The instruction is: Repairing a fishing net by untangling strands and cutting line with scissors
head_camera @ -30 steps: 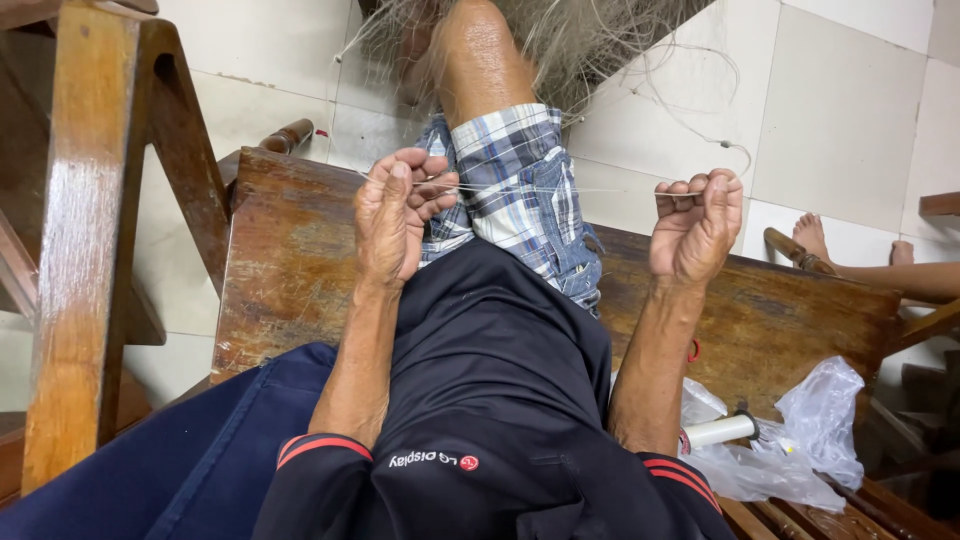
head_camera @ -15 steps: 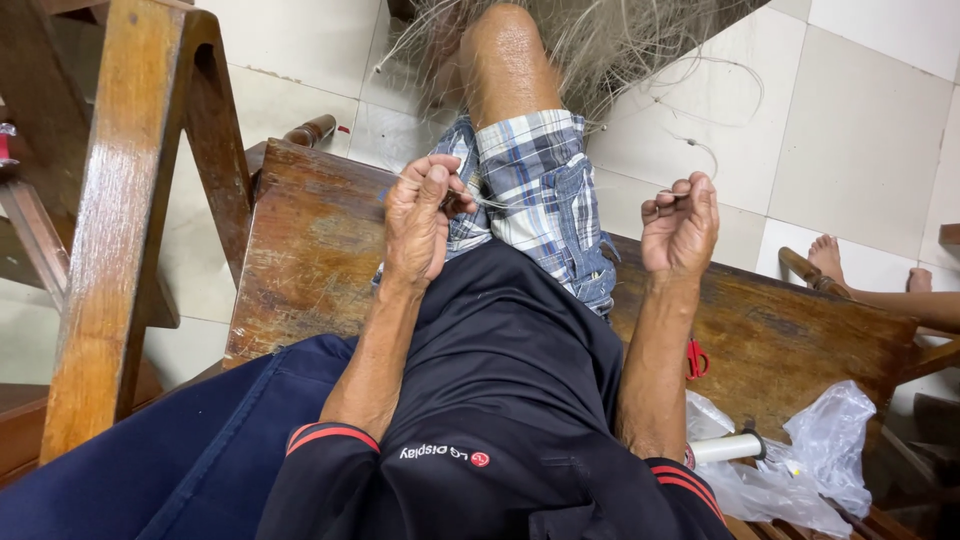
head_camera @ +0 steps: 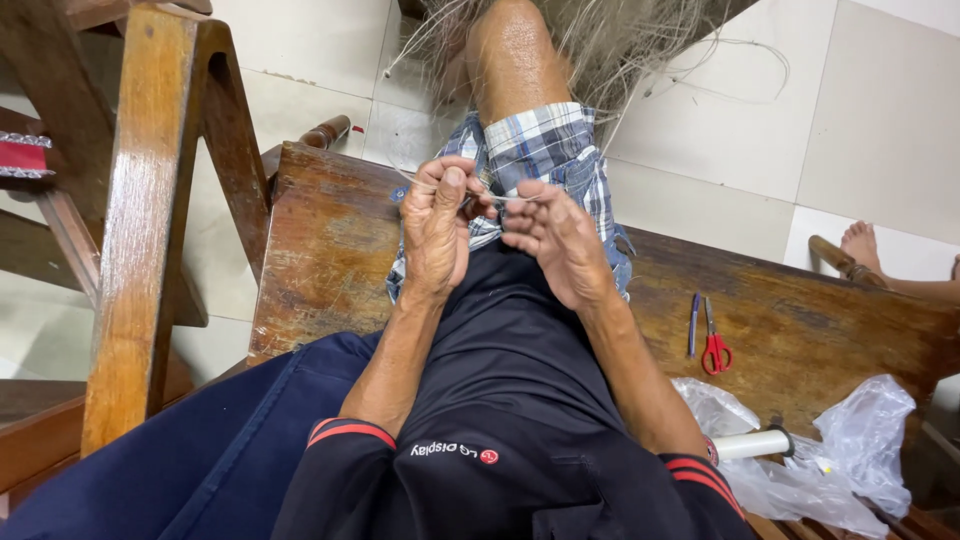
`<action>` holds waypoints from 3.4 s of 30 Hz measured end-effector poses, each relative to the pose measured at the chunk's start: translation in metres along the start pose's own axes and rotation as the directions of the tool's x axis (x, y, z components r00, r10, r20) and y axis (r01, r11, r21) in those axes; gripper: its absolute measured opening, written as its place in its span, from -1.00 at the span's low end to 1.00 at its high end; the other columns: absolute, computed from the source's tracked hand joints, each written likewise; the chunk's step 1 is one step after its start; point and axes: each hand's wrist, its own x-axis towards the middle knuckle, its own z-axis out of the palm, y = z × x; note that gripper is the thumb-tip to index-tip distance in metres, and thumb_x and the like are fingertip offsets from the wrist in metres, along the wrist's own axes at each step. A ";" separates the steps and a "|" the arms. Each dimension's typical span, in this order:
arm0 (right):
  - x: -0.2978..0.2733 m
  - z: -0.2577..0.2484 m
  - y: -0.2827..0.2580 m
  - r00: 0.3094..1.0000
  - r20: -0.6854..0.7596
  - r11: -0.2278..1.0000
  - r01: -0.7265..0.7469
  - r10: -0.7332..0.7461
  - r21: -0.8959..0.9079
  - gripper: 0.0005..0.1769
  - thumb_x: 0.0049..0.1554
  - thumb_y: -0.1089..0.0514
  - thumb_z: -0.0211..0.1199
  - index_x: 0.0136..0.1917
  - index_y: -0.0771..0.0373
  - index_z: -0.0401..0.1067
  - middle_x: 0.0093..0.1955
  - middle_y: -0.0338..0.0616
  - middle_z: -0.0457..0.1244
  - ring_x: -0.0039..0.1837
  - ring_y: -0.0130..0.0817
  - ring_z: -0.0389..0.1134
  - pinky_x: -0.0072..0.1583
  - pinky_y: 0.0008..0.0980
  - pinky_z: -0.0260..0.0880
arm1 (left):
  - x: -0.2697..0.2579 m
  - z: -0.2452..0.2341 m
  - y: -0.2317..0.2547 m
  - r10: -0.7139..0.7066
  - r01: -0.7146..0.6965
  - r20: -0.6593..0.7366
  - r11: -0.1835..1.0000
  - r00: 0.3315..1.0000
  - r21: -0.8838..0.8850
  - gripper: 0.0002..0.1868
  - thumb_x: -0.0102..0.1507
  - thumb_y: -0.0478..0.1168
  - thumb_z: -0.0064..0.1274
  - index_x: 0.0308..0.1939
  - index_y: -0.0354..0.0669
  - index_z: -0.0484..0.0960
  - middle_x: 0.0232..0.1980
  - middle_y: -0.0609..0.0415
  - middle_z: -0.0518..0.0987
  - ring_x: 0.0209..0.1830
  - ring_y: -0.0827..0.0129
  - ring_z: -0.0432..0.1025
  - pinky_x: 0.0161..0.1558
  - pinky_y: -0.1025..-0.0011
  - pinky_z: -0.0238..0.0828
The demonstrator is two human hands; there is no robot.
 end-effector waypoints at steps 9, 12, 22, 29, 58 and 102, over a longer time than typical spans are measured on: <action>0.035 0.014 0.003 0.981 -0.091 0.962 0.188 -0.173 0.197 -0.79 0.48 0.17 0.40 0.32 0.24 0.48 0.01 -0.10 0.50 0.22 -0.11 0.66 0.42 0.12 0.79 | -0.006 0.006 -0.002 -0.035 0.035 0.003 0.998 0.999 -0.048 -0.70 0.65 -0.11 0.20 0.27 -0.32 0.70 -0.03 -0.14 0.74 -0.07 0.22 0.75 -0.11 0.30 0.90; 0.030 0.010 -0.004 0.975 -0.081 0.936 0.220 -0.205 0.275 -0.81 0.51 0.20 0.37 0.31 0.25 0.45 -0.02 -0.09 0.43 0.24 -0.11 0.63 0.48 0.17 0.75 | 0.005 0.001 0.009 -0.017 0.017 -0.002 0.994 1.000 -0.105 -0.71 0.66 -0.12 0.17 0.29 -0.29 0.68 0.06 -0.17 0.76 0.03 0.15 0.77 -0.01 0.22 0.93; 0.027 0.000 -0.010 0.968 -0.066 0.909 0.250 -0.242 0.333 -0.92 0.56 0.18 0.26 0.25 0.19 0.39 -0.05 -0.18 0.37 0.25 -0.18 0.63 0.55 0.18 0.72 | 0.022 -0.005 0.031 -0.067 0.077 0.043 0.952 0.997 -0.296 -0.79 0.69 -0.09 0.08 0.20 -0.15 0.65 0.05 -0.09 0.80 0.12 0.13 0.78 0.15 0.06 0.95; 0.033 -0.015 -0.014 0.961 -0.065 0.893 0.274 -0.269 0.358 -0.94 0.59 0.18 0.20 0.24 0.16 0.35 -0.09 -0.25 0.30 0.19 -0.28 0.57 0.56 0.16 0.72 | 0.021 -0.005 0.039 -0.114 0.156 0.124 0.896 0.986 -0.417 -0.82 0.70 -0.07 0.05 0.14 -0.05 0.63 -0.05 0.09 0.69 0.04 0.26 0.71 0.18 0.07 0.90; 0.038 -0.034 -0.016 0.981 -0.080 0.934 0.194 -0.178 0.298 -0.91 0.62 0.10 0.19 0.28 0.13 0.42 -0.01 -0.22 0.43 0.17 -0.21 0.65 0.45 0.14 0.81 | 0.024 -0.038 0.053 -0.063 0.093 0.109 0.948 0.992 -0.304 -0.81 0.74 0.05 -0.06 0.24 0.12 0.54 0.07 0.08 0.78 -0.04 0.31 0.70 -0.13 0.40 0.67; 0.034 -0.109 -0.041 0.976 -0.182 0.977 0.152 -0.124 0.148 -0.88 0.62 0.14 0.24 0.37 0.13 0.52 0.03 -0.21 0.47 0.03 -0.38 0.63 0.26 -0.14 0.88 | 0.000 0.007 0.057 0.121 -0.062 0.202 0.960 0.972 -0.274 -0.77 0.75 -0.02 -0.12 0.20 -0.07 0.44 -0.11 -0.17 0.74 0.20 -0.24 0.80 0.16 -0.21 0.91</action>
